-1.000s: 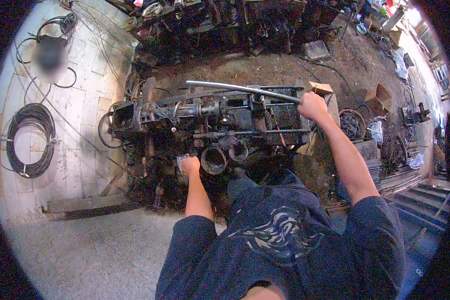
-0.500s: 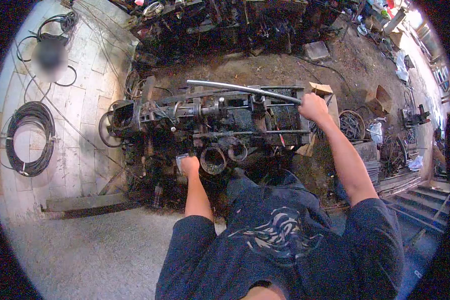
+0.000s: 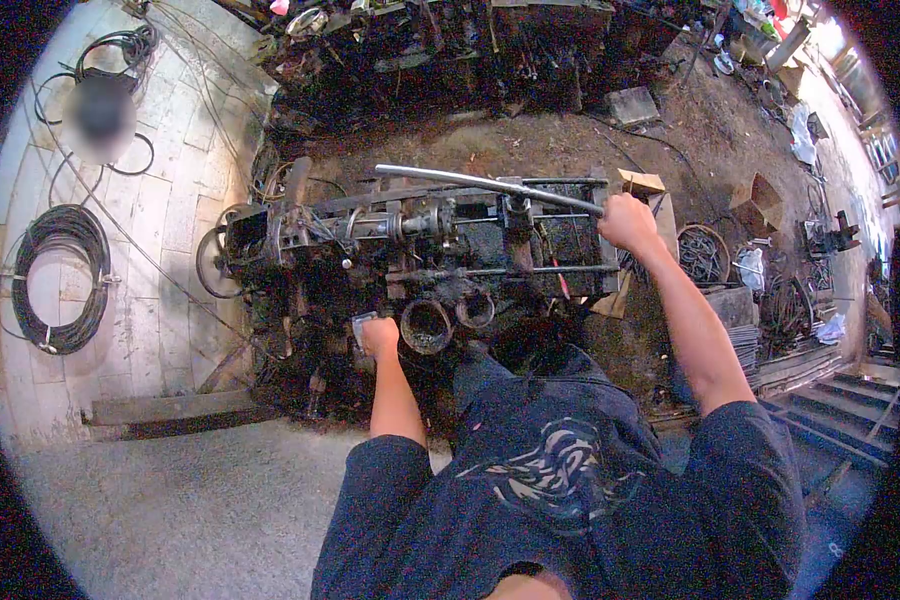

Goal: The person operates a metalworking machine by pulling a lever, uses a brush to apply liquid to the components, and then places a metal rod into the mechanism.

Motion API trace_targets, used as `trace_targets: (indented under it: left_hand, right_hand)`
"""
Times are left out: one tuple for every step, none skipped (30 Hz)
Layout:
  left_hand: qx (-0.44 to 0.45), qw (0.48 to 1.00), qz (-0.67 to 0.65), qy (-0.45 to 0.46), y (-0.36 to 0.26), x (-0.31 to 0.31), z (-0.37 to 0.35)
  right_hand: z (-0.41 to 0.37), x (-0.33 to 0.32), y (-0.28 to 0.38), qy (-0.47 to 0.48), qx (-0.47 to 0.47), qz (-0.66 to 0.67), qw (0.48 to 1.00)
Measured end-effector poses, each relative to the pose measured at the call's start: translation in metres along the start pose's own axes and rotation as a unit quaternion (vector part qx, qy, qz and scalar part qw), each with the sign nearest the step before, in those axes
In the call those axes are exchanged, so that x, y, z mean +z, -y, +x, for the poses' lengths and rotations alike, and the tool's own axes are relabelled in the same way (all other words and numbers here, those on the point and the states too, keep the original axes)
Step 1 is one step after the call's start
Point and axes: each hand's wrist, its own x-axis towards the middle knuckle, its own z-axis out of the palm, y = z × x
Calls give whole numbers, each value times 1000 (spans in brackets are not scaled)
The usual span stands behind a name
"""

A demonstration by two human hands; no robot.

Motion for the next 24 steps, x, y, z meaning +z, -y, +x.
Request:
trace_targets:
  left_hand:
    - [1,1000,2,4,0,0,0]
    - [1,1000,5,7,0,0,0]
    - [1,1000,5,6,-1,-3,-1]
    - [3,1000,11,16,-4,-6,-3]
    - [5,1000,16,25,-5,-8,-4]
    - [4,1000,15,24,-6,-9,-6]
    - [16,1000,17,17,-6,-9,-7]
    - [28,999,20,12,-5,-10,-7]
    - [28,999,21,11,-2,-9,-4]
    - [31,999,21,23,1,-4,1]
    - [35,999,22,35,4,0,5]
    - [35,998,23,35,5,5,8]
    - [33,998,51,14,7,10,9]
    - [30,996,80,-7,9,15,11]
    - [30,996,80,-7,14,23,17]
    - [52,990,132,8,19,30,25]
    - [73,980,185,23,24,37,33]
    - [74,980,184,22,21,35,30]
    - [71,985,159,10,16,27,22]
    - [67,989,134,-2,11,18,15]
    - [67,989,134,-2,5,7,7]
    - [29,997,75,6,-3,-4,-1]
    - [-8,1000,15,14,-7,-9,-5]
    - [-8,1000,15,14,-4,-5,-1]
  right_hand:
    - [0,0,0,1,0,-1,1000]
    - [0,1,0,-8,-7,-13,1000]
    - [0,1,0,-17,-13,-24,999]
    - [0,1,0,-17,-13,-24,999]
    - [-1,0,0,-17,-13,-21,1000]
    - [-1,-1,0,-17,-14,-19,1000]
    - [0,-3,0,-18,-17,-19,1000]
    - [-1,-3,-1,-18,-18,-12,1000]
    - [-1,-3,-1,-18,-19,-4,1000]
    - [-2,-3,0,-18,-20,-5,1000]
    - [-2,-3,1,-10,-7,-9,1000]
    - [-2,-3,1,-2,6,-13,1000]
    - [-2,-1,0,-1,7,-14,1000]
    - [-2,1,-2,-18,-8,-19,1000]
    - [-1,2,-2,-36,-22,-24,999]
    - [-1,1,-2,-38,-22,-24,999]
    - [-2,0,-2,-28,-20,-25,999]
    - [-2,-2,-2,-19,-19,-28,999]
    - [-2,-3,-2,-20,-21,-28,999]
    - [-2,-4,-1,-17,-18,-24,999]
    - [-3,-4,-1,-13,-14,-20,1000]
    - [-4,-5,-1,-13,-14,-20,1000]
    - [-7,-7,0,-19,-14,-17,1000]
    - [-8,-7,1,-24,-15,-14,999]
